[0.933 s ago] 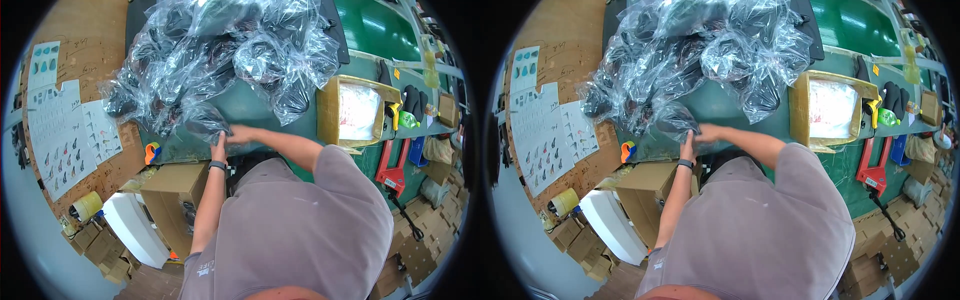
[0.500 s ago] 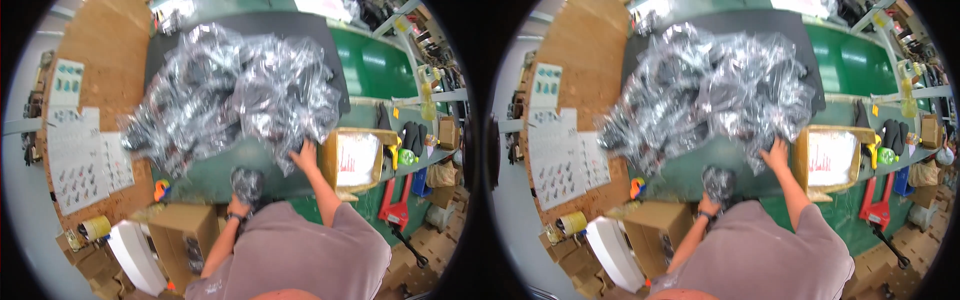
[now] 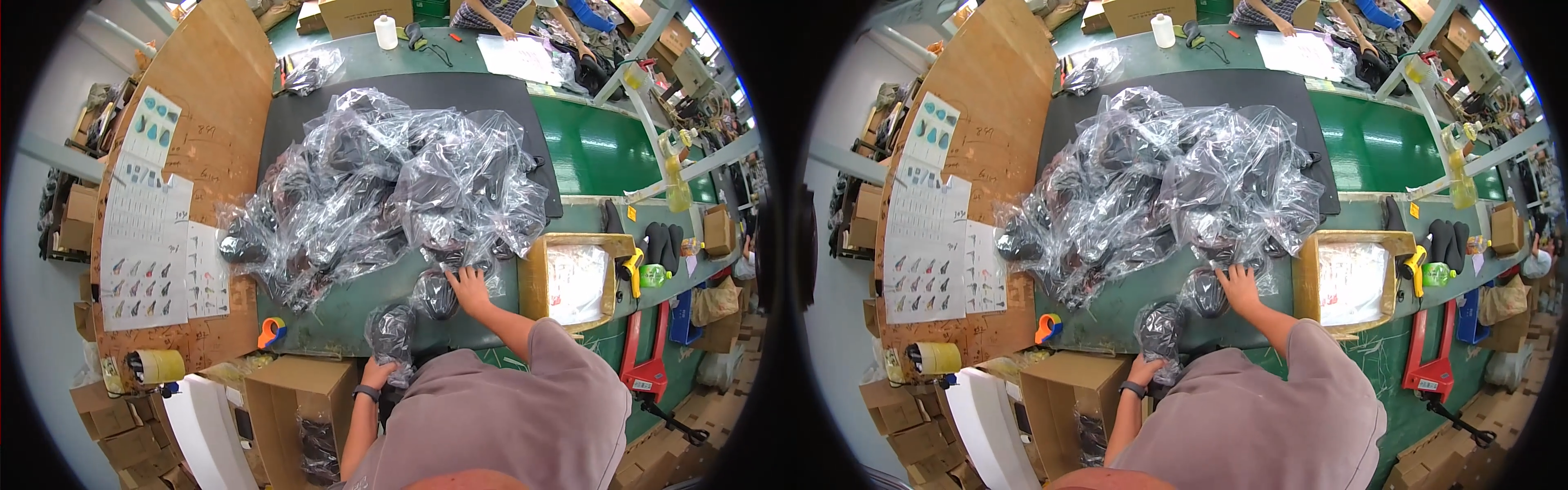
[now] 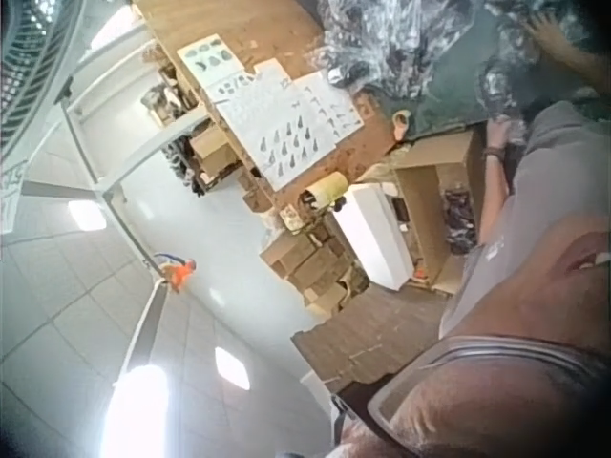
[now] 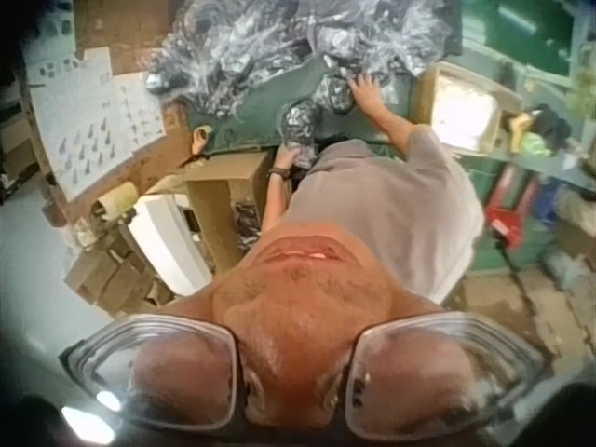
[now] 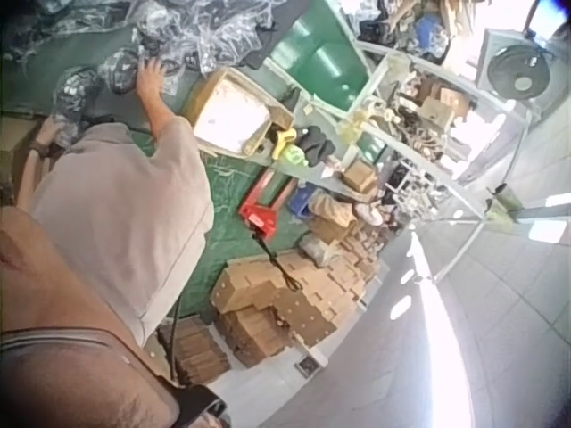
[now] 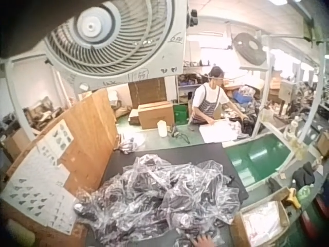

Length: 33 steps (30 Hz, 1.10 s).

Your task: Pack items into cardboard boxes and seal them with packing tape.

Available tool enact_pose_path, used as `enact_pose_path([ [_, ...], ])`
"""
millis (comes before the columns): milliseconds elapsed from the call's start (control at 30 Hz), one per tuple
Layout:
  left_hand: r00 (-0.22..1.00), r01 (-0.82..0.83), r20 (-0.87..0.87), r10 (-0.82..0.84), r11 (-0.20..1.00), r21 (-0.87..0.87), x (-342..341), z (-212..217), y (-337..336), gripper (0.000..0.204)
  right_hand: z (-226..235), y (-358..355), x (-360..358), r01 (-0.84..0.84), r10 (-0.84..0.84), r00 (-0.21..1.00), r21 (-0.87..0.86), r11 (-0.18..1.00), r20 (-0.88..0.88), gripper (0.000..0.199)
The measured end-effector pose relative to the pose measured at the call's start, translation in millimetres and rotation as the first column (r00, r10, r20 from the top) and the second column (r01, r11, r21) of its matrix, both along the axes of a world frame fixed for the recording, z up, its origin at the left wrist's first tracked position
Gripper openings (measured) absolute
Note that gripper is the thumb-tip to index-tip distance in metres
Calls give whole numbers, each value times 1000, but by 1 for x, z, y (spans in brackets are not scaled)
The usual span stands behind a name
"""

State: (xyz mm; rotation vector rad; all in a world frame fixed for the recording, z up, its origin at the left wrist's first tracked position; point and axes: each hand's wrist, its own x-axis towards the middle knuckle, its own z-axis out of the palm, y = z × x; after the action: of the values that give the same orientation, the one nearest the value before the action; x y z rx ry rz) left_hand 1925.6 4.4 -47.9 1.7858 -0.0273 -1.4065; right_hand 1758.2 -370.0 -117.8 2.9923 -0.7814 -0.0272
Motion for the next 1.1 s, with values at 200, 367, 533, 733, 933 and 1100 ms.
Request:
enact_pose_path([
  [200,973,-213,6,231,906,-365,-3,131,65,67,29,69,-19,53,-47,998,198,979,-34,94],
  [367,938,-310,3,346,845,-436,0,177,167,72,8,178,-11,76,-66,996,178,981,-59,118],
  [533,875,-479,-211,436,713,-512,18,180,283,79,-21,229,18,460,-393,884,617,639,-252,143],
  [733,891,-194,300,341,883,-428,46,94,431,77,130,222,71,107,-449,768,782,-614,-457,56],
  [933,790,-586,14,613,761,-279,30,-119,454,82,249,299,145,279,163,960,851,-444,-229,102],
  [1100,449,-886,449,773,450,112,-48,-313,491,113,321,524,327,-239,835,368,826,511,-410,89],
])
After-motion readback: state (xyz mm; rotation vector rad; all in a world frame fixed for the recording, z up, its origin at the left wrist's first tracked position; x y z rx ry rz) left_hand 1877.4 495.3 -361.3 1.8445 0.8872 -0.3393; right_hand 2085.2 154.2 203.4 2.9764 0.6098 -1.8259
